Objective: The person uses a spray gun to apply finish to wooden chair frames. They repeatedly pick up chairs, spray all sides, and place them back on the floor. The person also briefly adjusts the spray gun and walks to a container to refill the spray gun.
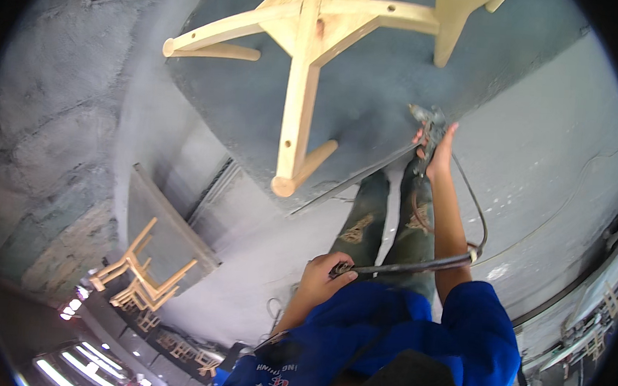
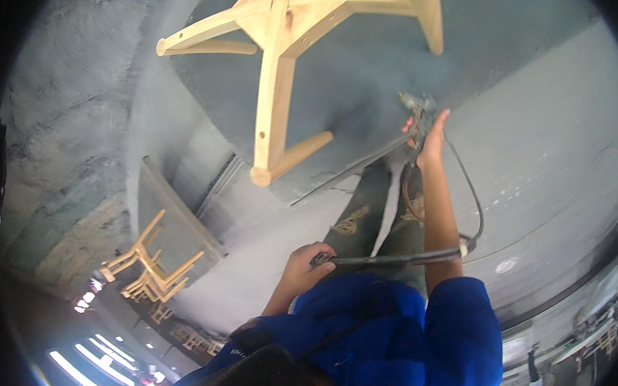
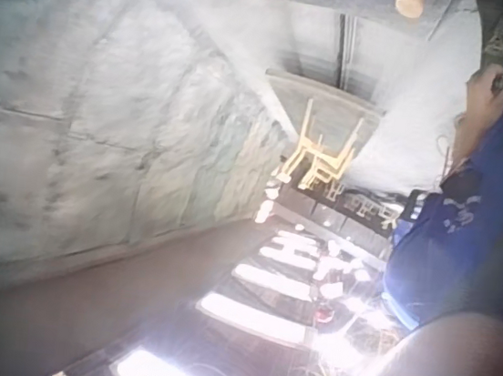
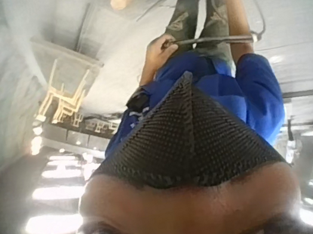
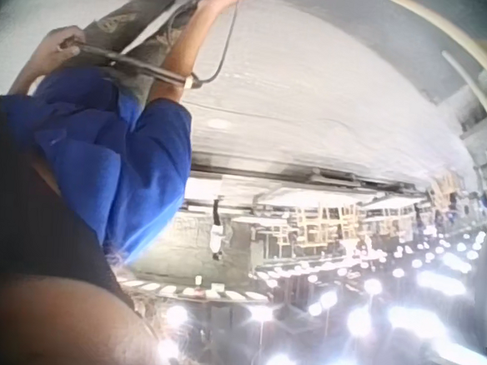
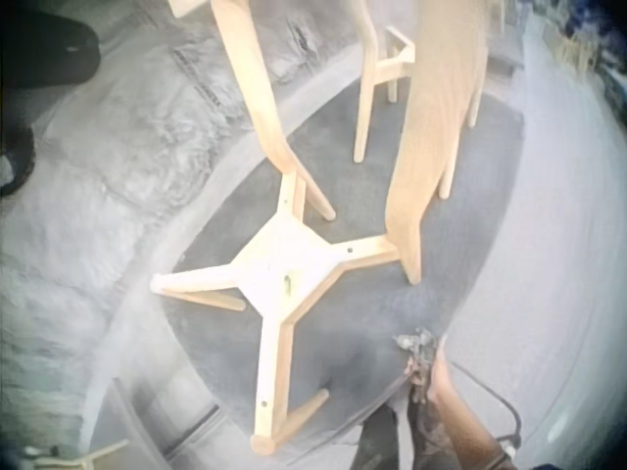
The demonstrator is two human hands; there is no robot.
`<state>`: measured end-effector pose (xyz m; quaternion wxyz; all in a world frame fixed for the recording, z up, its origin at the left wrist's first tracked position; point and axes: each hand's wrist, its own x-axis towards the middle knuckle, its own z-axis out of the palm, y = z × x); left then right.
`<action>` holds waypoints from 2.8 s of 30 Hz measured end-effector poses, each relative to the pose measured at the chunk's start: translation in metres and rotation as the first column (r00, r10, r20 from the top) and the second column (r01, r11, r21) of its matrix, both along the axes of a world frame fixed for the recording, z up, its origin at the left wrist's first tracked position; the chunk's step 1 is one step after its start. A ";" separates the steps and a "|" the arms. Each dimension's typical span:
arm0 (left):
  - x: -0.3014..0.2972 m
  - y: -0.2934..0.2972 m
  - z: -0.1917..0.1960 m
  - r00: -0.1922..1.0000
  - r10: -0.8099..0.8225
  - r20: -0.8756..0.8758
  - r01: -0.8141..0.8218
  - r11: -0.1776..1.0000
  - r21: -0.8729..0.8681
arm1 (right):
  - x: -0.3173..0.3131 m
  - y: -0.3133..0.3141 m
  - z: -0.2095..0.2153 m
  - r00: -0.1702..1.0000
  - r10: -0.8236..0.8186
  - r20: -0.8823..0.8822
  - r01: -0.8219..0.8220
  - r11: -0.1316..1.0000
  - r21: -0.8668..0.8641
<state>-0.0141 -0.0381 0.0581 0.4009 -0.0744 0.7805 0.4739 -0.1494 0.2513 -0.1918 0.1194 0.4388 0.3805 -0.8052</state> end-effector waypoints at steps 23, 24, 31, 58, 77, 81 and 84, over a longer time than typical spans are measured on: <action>-0.049 0.135 0.007 0.979 0.201 -0.019 -0.201 0.979 0.011 | -0.220 0.118 0.063 0.966 0.062 -0.253 -0.019 0.985 0.172; -0.049 0.133 0.007 0.979 0.205 -0.025 -0.205 0.979 -0.014 | -0.218 0.113 0.058 0.973 0.058 -0.224 -0.007 0.975 0.221; -0.043 0.117 0.014 0.976 0.191 -0.101 -0.184 0.980 0.080 | -0.194 0.116 0.118 0.978 0.046 -0.206 -0.015 0.988 0.152; -0.183 -0.022 -0.038 0.749 0.017 -0.662 -0.430 0.772 -0.467 | 0.100 0.148 0.321 0.996 0.086 -0.011 -0.070 0.873 0.483; -0.012 0.093 -0.106 0.526 0.846 0.089 -0.815 0.472 0.337 | 0.046 0.170 0.335 0.972 0.221 -0.080 -0.155 0.858 0.491; -0.030 0.119 -0.110 0.489 0.872 0.014 -0.842 0.468 0.268 | 0.024 0.192 0.352 0.978 0.175 -0.115 -0.080 0.822 0.564; -0.070 0.184 -0.114 0.317 0.948 0.013 -0.914 0.301 0.272 | -0.010 0.200 0.374 0.952 0.178 -0.250 0.014 0.789 0.615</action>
